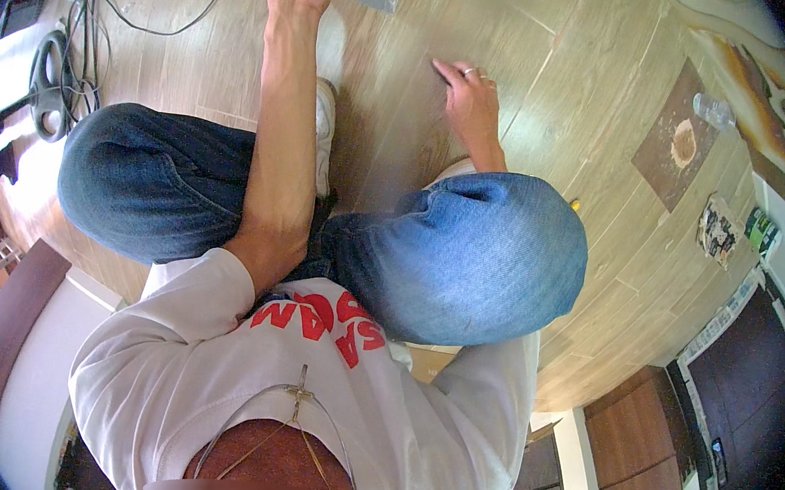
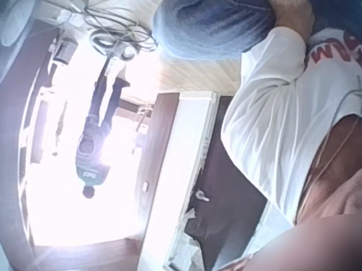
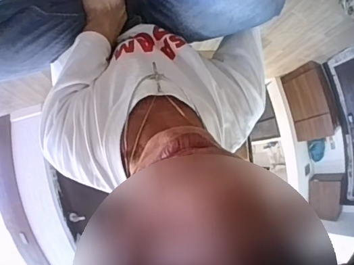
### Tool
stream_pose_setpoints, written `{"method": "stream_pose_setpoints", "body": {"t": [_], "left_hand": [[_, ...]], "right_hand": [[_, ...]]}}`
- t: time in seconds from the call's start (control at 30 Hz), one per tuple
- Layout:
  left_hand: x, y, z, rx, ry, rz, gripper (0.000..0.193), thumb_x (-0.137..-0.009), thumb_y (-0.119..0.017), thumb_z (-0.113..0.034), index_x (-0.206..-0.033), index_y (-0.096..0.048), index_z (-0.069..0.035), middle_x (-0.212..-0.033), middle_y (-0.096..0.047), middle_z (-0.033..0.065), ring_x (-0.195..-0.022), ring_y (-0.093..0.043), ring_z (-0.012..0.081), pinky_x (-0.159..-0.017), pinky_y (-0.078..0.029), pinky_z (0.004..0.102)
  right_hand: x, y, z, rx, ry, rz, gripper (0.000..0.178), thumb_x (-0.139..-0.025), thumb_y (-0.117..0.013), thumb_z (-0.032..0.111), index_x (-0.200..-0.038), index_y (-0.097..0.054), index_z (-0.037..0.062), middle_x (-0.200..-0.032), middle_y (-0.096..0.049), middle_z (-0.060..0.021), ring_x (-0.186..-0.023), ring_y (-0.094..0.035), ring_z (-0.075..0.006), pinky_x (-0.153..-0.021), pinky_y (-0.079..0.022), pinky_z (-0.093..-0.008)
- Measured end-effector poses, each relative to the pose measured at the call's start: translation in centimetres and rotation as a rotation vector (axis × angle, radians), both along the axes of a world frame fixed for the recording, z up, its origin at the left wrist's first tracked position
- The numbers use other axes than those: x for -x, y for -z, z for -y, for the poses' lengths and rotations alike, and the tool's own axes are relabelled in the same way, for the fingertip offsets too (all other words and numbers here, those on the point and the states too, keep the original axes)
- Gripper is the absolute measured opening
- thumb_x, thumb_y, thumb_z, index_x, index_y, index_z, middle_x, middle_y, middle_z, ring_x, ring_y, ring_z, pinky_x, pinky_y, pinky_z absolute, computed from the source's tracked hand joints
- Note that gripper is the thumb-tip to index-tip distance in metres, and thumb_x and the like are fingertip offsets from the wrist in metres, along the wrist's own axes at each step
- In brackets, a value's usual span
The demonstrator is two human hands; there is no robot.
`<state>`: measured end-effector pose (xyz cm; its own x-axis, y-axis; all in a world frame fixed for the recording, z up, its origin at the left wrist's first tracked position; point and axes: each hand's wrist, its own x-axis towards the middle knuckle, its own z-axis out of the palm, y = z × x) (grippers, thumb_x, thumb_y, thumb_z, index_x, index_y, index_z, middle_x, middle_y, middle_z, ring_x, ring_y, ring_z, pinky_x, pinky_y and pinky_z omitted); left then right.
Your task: The person is applying grout to the gaps between floor tiles. They use a trowel to scoop grout and a smaller tool to push it into the joints, then wipe the excess with a sponge.
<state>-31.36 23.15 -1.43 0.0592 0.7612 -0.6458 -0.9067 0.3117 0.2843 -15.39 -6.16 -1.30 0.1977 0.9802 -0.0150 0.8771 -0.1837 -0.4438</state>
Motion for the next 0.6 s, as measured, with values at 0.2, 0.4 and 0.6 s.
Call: {"method": "stream_pose_setpoints", "body": {"t": [0.2, 0.4, 0.6], "left_hand": [[0.2, 1.7, -0.3, -0.029, 0.027, 0.014, 0.031, -0.111, -0.046, -0.031, -0.098, -0.048, -0.003, -0.085, -0.054, 0.0086, -0.076, -0.06, 0.0235, -0.082, -0.065, 0.0428], [-1.0, 0.7, 1.7, 0.096, 0.051, 0.126, 0.03, -0.111, -0.048, -0.036, -0.104, -0.048, -0.006, -0.09, -0.055, 0.009, -0.083, -0.06, 0.0275, -0.086, -0.062, 0.0484], [-0.8, -5.7, 2.8, 0.148, 0.043, -0.011, 0.033, -0.111, -0.045, -0.038, -0.121, -0.043, -0.007, -0.094, -0.052, 0.0074, -0.083, -0.06, 0.0248, -0.085, -0.063, 0.0441]], "right_hand": [[-3.7, -1.9, -2.2, -0.285, 0.222, -0.404, 0.032, -0.099, -0.062, 0.008, -0.131, -0.071, 0.0106, -0.125, -0.067, -0.0126, -0.112, -0.065, -0.0291, -0.098, -0.05, -0.0366], [-0.8, -10.6, -7.5, -0.587, 0.085, -0.236, 0.039, -0.095, -0.065, 0.003, -0.132, -0.071, 0.0146, -0.125, -0.067, -0.0114, -0.114, -0.064, -0.0285, -0.098, -0.05, -0.0368], [-0.4, -6.1, -7.0, -0.529, 0.038, 0.042, 0.055, -0.084, -0.065, -0.004, -0.133, -0.07, 0.0204, -0.122, -0.067, -0.008, -0.112, -0.063, -0.0306, -0.097, -0.049, -0.0434]]}}
